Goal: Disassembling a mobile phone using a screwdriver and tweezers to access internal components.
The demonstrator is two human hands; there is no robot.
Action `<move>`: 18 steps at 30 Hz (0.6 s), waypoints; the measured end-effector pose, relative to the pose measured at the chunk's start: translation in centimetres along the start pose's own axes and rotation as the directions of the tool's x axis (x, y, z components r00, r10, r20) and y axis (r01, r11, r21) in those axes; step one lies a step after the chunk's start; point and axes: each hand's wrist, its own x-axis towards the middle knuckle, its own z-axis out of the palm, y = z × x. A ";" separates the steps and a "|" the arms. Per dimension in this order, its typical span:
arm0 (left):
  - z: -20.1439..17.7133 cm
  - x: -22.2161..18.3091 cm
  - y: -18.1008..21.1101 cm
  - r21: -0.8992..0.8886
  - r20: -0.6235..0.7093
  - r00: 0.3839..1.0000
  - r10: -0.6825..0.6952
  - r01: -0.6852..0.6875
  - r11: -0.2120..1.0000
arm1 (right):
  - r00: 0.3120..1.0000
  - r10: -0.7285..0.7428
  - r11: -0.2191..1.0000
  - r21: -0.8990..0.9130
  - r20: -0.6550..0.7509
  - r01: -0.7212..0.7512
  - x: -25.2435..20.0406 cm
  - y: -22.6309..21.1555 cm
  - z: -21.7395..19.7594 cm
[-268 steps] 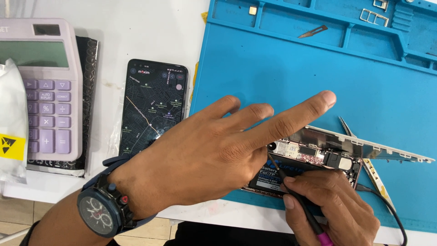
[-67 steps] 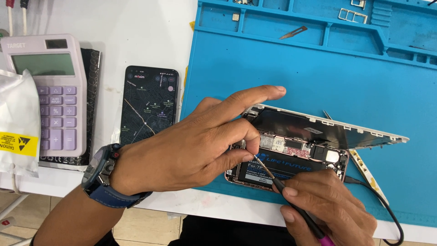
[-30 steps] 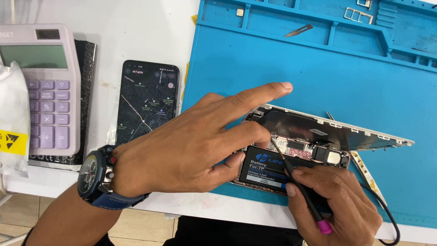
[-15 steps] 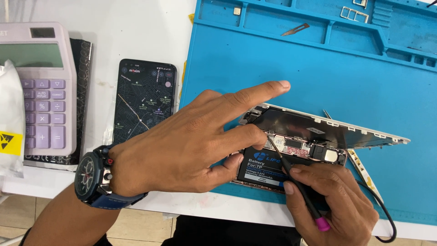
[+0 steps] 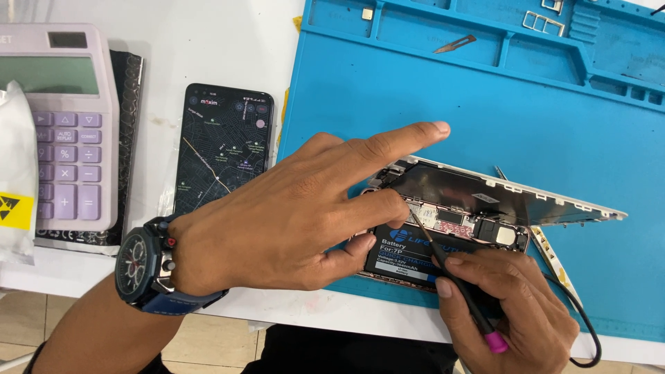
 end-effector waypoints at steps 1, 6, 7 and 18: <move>0.0 0.0 0.0 0.004 0.000 1.000 0.004 -0.004 1.000 | 1.000 0.012 1.000 -0.007 0.006 -0.012 0.0 -0.1 0.0; 0.0 0.0 -0.1 0.006 -0.002 1.000 0.010 -0.010 1.000 | 0.999 0.040 0.999 -0.014 0.011 -0.040 -0.1 -0.4 -0.2; 0.0 0.0 0.0 0.026 -0.001 1.000 0.012 -0.012 1.000 | 0.998 0.057 0.998 -0.023 0.008 -0.057 -0.1 -0.6 -0.2; 0.2 -0.1 -0.4 0.058 -0.029 0.998 0.050 -0.048 0.997 | 0.920 0.359 0.928 0.043 0.159 -0.370 -5.5 6.9 -8.5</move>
